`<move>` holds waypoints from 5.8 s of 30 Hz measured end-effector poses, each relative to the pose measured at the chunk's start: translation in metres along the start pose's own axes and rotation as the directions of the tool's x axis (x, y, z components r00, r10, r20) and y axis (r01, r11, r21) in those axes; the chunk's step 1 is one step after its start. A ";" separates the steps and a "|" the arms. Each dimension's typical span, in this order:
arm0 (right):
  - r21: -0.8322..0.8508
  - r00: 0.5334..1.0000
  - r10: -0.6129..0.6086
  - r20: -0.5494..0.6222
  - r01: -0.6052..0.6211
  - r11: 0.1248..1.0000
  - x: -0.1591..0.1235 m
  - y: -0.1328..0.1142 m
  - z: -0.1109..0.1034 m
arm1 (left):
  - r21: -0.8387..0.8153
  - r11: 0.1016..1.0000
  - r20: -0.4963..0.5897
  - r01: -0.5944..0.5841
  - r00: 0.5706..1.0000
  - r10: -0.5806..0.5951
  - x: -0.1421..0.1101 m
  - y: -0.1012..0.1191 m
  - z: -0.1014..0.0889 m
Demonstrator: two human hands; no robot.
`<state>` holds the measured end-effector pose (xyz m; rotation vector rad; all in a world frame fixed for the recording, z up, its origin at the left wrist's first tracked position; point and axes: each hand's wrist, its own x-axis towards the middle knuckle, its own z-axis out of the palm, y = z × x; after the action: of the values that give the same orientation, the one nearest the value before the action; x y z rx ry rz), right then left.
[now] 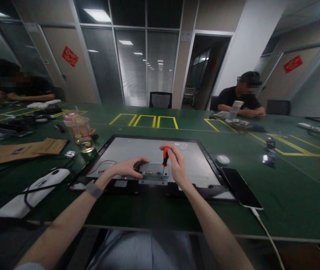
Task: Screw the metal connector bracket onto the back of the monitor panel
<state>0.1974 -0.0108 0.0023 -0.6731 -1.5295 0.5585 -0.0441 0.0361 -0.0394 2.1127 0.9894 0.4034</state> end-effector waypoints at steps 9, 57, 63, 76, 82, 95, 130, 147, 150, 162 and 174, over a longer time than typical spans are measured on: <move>-0.186 0.987 -0.133 -0.090 0.115 0.976 0.000 0.004 0.004 | -0.011 1.000 0.010 0.015 1.000 -0.014 -0.001 0.005 -0.001; -0.337 0.968 -0.239 0.077 0.251 0.908 0.003 -0.002 0.001 | -0.023 1.000 -0.009 0.000 1.000 0.000 0.000 0.006 0.000; -0.380 0.959 -0.279 0.044 0.274 0.884 0.001 -0.001 -0.003 | -0.025 1.000 0.002 0.007 1.000 -0.007 -0.001 0.006 -0.001; -0.414 0.956 -0.292 -0.027 0.255 0.874 0.001 -0.002 0.000 | -0.030 1.000 0.018 -0.001 1.000 0.001 0.000 0.002 -0.001; -0.327 0.969 -0.247 0.013 0.238 0.915 -0.002 -0.003 0.001 | -0.012 1.000 0.013 0.016 1.000 -0.016 0.000 0.003 -0.001; -0.352 0.972 -0.233 -0.035 0.206 0.913 -0.002 -0.001 0.001 | -0.018 1.000 0.009 0.016 1.000 -0.016 -0.001 0.005 -0.001; -0.380 0.965 -0.248 -0.079 0.201 0.903 -0.001 -0.002 0.001 | -0.021 1.000 0.008 0.000 1.000 0.000 0.000 0.000 0.000; -0.302 0.968 -0.250 -0.024 0.232 0.925 -0.002 -0.002 0.001 | -0.013 1.000 -0.005 0.018 1.000 -0.018 -0.001 0.006 0.000; -0.290 0.962 -0.272 -0.010 0.257 0.922 -0.002 -0.001 0.001 | -0.022 0.999 0.005 0.025 1.000 -0.025 -0.001 0.007 0.000; -0.310 0.957 -0.289 0.012 0.279 0.909 -0.003 -0.002 0.002 | -0.030 1.000 0.004 0.002 1.000 -0.002 0.000 0.001 0.000; -0.232 0.974 -0.217 0.067 0.227 0.946 -0.003 0.000 0.000 | -0.011 1.000 -0.002 0.004 1.000 -0.004 0.000 0.000 0.001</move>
<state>0.1971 -0.0135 0.0001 -0.6626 -1.7013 0.2203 -0.0433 0.0359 -0.0397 2.1010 0.9903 0.4076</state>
